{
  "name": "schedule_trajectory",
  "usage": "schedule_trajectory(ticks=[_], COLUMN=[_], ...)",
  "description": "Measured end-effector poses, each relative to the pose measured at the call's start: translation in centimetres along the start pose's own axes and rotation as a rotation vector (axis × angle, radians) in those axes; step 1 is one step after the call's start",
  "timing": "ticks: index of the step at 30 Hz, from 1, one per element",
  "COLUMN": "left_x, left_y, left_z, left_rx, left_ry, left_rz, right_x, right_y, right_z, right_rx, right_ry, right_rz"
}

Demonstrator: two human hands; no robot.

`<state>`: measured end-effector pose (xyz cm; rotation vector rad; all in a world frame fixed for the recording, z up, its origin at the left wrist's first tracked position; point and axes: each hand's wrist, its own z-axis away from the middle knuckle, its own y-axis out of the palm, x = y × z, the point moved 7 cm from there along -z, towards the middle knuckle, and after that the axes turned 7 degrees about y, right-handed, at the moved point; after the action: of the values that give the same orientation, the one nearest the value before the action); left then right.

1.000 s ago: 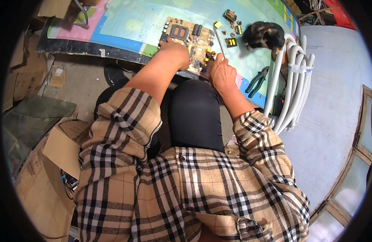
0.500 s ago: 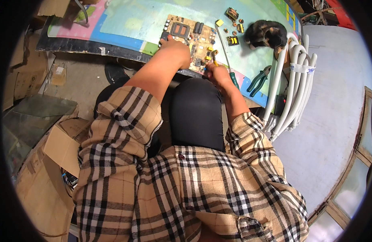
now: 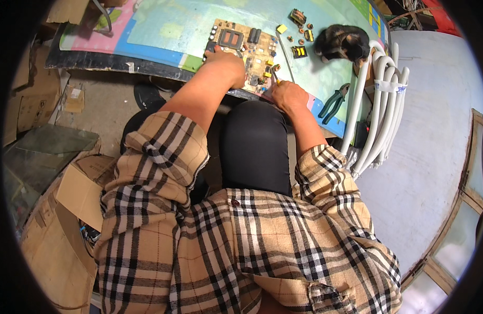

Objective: The person sits on the floor and uses a screwdriver and pliers to remove components from a circuit board. A cat is present on the table and is petted briefly. The person places the disassembled board into a cardboard box and hands it to another person.

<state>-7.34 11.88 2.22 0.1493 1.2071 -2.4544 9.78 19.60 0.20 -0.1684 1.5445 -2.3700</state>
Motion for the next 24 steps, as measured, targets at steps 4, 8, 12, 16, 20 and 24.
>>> schedule_trajectory(ticks=[4,8,12,16,20,24], left_x=[-0.2,-0.4,-0.5,-0.7,-0.5,-0.5], left_y=[-0.5,-0.4,-0.6,-0.7,-0.7,-0.8], left_z=[0.4,0.7,0.9,0.9,0.9,1.1], left_rx=[-0.039,0.038,0.008,0.021,0.025,0.014], left_ry=[0.042,0.06,0.068,0.071,0.067,0.068], left_rz=[-0.099,-0.019,-0.018,-0.024,-0.017,0.002], right_x=[0.3,0.7,0.8,0.8,1.4,1.5], right_y=[-0.3,-0.3,-0.3,-0.7,-1.6,-1.7], right_z=[0.0,0.0,-0.3,-0.1,0.7,0.9], right_rx=[0.002,0.008,0.002,-0.005,0.022,0.034], right_ry=[-0.019,-0.035,-0.024,-0.015,-0.023,-0.006], right_rz=[0.041,0.089,0.105,0.069,0.068,0.046])
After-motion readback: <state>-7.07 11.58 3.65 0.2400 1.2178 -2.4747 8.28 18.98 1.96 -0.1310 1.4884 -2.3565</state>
